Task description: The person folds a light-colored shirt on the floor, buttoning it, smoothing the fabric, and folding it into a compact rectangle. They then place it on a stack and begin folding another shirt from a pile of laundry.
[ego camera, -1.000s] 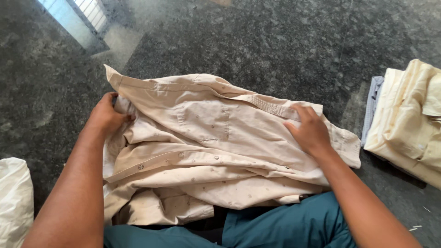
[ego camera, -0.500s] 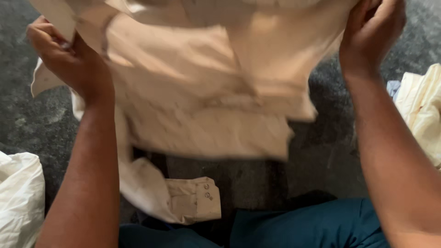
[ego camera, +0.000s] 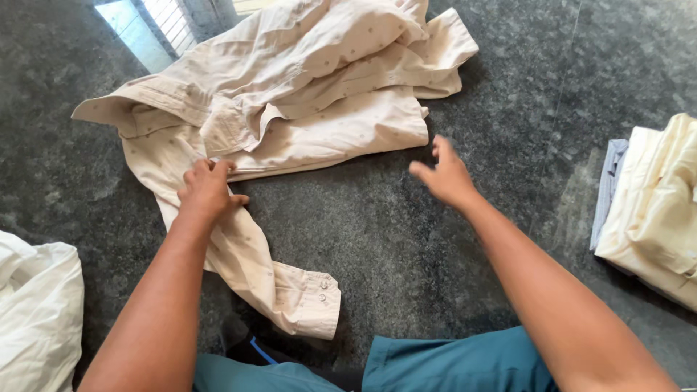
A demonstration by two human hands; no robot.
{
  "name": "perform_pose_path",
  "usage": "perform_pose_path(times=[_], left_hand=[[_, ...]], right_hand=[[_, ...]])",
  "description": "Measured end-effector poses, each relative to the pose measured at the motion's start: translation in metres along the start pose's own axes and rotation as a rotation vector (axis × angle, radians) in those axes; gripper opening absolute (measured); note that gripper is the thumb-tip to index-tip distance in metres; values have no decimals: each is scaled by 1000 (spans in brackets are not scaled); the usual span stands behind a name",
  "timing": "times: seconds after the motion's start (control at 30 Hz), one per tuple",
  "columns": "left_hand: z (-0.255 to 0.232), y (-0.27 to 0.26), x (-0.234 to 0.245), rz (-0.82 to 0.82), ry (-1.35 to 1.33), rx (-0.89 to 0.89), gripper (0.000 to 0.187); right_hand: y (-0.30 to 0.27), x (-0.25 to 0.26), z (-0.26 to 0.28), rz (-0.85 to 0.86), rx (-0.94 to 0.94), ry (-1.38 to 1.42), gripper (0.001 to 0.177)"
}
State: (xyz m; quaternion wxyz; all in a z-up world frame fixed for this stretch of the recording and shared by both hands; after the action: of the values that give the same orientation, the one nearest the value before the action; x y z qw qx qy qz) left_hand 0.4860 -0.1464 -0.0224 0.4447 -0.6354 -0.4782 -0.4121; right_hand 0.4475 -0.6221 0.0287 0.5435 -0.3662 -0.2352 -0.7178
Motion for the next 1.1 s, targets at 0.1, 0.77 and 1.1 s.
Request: perform_pose_path(times=[0.1,0.77,1.1], left_hand=[[0,-1,1,-76,-104,-127,52],[-191,-70,42,57,-168,-314,49],[-290,49,-73,-155,-56,-355,21]], right_hand=[[30,-30,-46,141,-573,424,73],[-128,87,-271,256,-354,-766,48],[-108,84,-179,42,-413,-482,59]])
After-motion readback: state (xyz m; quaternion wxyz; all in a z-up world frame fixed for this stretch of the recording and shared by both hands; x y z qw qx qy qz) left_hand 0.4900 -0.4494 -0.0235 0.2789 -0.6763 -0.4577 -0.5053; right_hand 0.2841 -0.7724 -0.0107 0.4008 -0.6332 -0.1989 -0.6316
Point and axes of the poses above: each hand's wrist, its own y-axis towards the middle knuckle, its own x-axis out of the back of the hand, z = x × y, the point moved 10 cm from there along y, towards the middle knuckle, and after that the axes turned 13 degrees about -x, right-handed, at the moved point
